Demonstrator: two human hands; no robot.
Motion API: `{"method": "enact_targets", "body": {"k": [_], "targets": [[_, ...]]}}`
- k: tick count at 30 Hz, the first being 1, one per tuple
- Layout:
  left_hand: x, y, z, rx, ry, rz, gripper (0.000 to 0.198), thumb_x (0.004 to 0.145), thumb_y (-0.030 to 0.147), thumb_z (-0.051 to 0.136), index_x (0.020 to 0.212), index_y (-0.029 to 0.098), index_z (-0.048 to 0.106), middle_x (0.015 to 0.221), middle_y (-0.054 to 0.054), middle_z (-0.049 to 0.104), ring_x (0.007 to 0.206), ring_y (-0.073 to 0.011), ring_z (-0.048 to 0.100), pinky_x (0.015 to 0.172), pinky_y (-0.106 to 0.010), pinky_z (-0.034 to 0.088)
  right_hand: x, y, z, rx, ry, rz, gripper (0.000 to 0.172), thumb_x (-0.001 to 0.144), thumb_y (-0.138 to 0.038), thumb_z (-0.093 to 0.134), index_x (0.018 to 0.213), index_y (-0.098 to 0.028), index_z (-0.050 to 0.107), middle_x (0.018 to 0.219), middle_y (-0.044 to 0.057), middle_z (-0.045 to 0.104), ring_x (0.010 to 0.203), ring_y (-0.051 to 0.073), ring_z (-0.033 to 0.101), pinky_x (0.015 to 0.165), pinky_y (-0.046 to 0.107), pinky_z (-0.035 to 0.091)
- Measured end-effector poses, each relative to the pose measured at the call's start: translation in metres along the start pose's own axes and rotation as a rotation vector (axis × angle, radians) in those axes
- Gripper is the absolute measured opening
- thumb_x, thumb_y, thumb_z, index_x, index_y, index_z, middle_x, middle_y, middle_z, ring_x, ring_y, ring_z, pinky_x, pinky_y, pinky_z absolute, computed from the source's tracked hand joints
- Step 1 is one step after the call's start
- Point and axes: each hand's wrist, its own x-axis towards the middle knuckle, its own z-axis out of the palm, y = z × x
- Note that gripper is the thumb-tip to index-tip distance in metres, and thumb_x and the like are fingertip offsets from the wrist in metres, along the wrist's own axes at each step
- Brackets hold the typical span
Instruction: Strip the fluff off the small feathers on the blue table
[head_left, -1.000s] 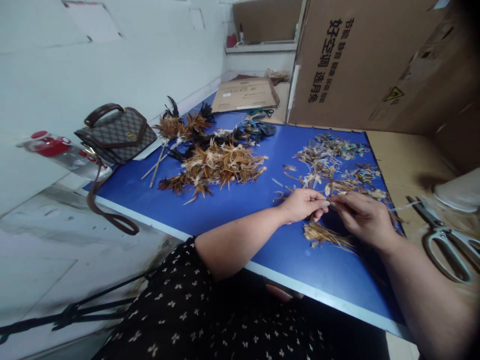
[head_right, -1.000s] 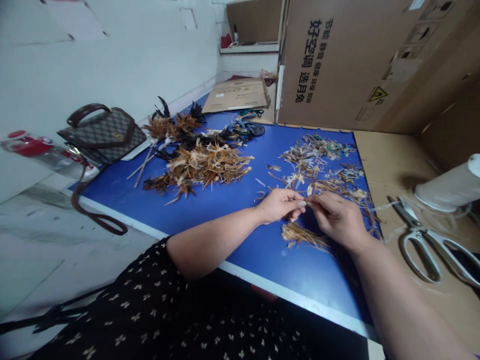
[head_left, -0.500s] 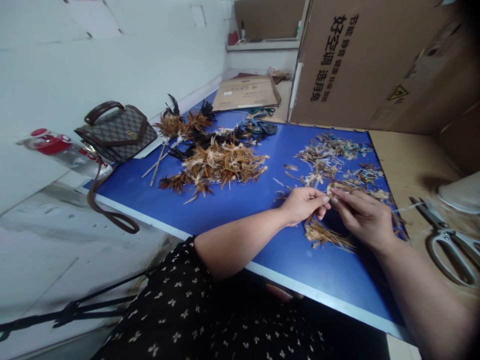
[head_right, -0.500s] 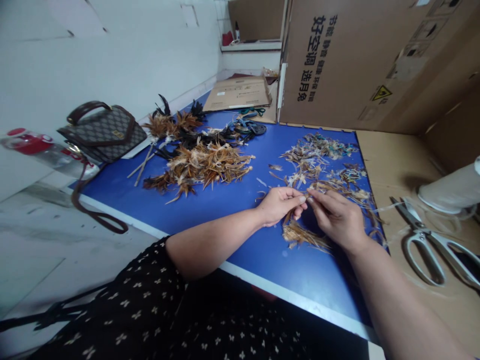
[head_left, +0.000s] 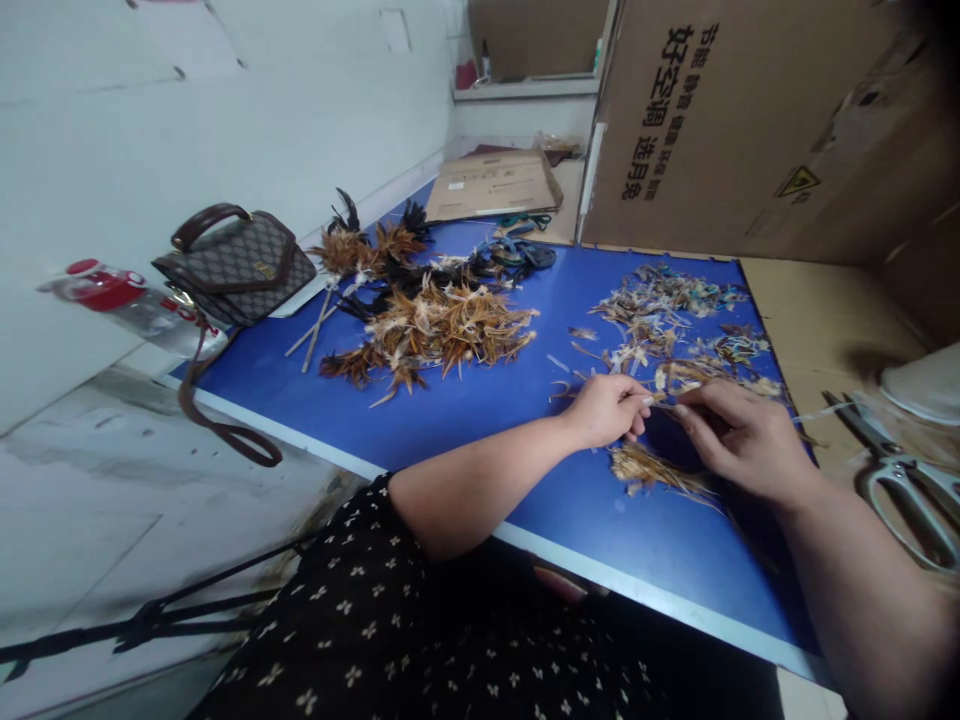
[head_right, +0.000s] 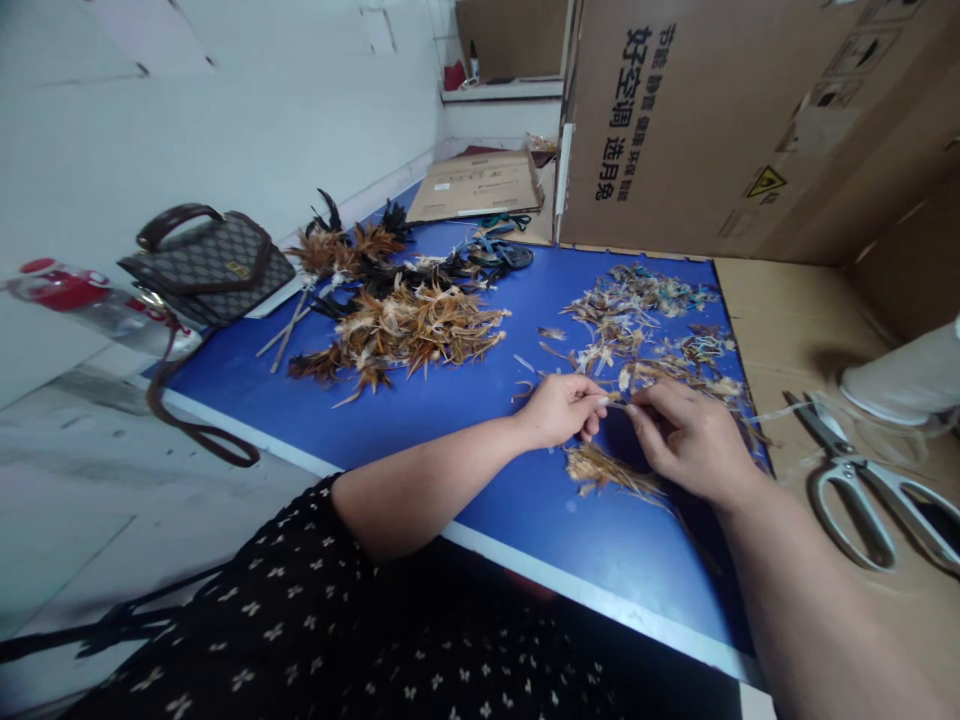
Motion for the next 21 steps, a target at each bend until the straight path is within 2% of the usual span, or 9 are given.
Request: {"method": "enact_targets", "body": {"k": [2,4,7,9,11,14,18,21], "targets": [[-0.004,0.003,-0.001,0.168,-0.052,0.053,0.022,0.107,0.014,0.060,0.085,0.016,0.064,0.058,0.006,0.062,0.048,-0.0086,0.057,0.057,-0.023,0.049,0.002,-0.004,-0.004,0.049,-0.032,-0.009,0.012,0.107,-0.037,0.066,0.099,-0.029,0.070,0.085,0.006,0.074,0.072,0.025,0.070,0.069,0.041,0.056],[-0.010,0.005,-0.002,0.309,-0.143,0.168,0.027,0.104,0.011,0.062,0.078,0.017,0.063,0.059,0.005,0.062,0.051,-0.0078,0.057,0.060,-0.023,0.048,0.003,-0.007,-0.004,0.107,-0.047,-0.004,0.017,0.108,-0.038,0.065,0.095,-0.028,0.069,0.083,0.005,0.073,0.071,0.024,0.069,0.067,0.039,0.055],[-0.014,0.004,0.001,0.294,-0.247,0.285,0.027,0.102,0.013,0.066,0.076,0.017,0.064,0.062,0.004,0.063,0.054,-0.0071,0.058,0.064,-0.023,0.050,0.004,-0.004,-0.001,0.149,-0.020,0.065,0.026,0.110,-0.042,0.064,0.091,-0.026,0.069,0.080,0.005,0.072,0.069,0.022,0.067,0.067,0.038,0.054],[-0.012,0.000,0.004,0.140,-0.227,0.257,0.019,0.105,0.020,0.066,0.086,0.017,0.067,0.064,0.004,0.064,0.053,-0.0076,0.059,0.061,-0.023,0.051,0.003,0.001,0.002,0.133,0.025,0.121,0.029,0.109,-0.046,0.065,0.090,-0.025,0.069,0.078,0.006,0.072,0.068,0.022,0.066,0.064,0.038,0.053],[-0.007,-0.006,0.006,-0.017,-0.160,0.198,0.014,0.106,0.024,0.065,0.095,0.016,0.067,0.065,0.004,0.065,0.052,-0.0086,0.061,0.059,-0.023,0.053,0.002,0.006,0.006,0.106,0.055,0.143,0.029,0.109,-0.048,0.065,0.091,-0.026,0.070,0.078,0.006,0.072,0.067,0.023,0.065,0.063,0.038,0.052],[0.003,-0.012,0.006,-0.123,-0.049,0.135,0.014,0.107,0.023,0.062,0.095,0.016,0.063,0.064,0.003,0.067,0.051,-0.0105,0.063,0.058,-0.024,0.054,0.001,0.005,0.012,0.090,0.021,0.100,0.022,0.108,-0.042,0.065,0.095,-0.026,0.072,0.082,0.005,0.074,0.071,0.023,0.068,0.068,0.038,0.055],[0.004,-0.009,0.001,0.031,0.037,0.095,0.011,0.108,0.021,0.058,0.102,0.017,0.065,0.063,0.005,0.065,0.051,-0.0120,0.062,0.060,-0.025,0.053,0.004,-0.007,0.015,0.015,-0.130,-0.061,0.017,0.108,-0.027,0.058,0.099,-0.026,0.072,0.088,0.006,0.074,0.077,0.022,0.068,0.074,0.037,0.056],[-0.004,-0.001,-0.003,0.304,0.000,0.276,0.019,0.100,0.008,0.059,0.088,0.019,0.067,0.064,0.003,0.063,0.066,-0.0151,0.066,0.077,-0.030,0.056,0.004,-0.009,0.010,-0.032,-0.148,-0.106,0.015,0.107,-0.023,0.057,0.103,-0.026,0.071,0.091,0.007,0.073,0.079,0.022,0.068,0.073,0.035,0.053]]}}
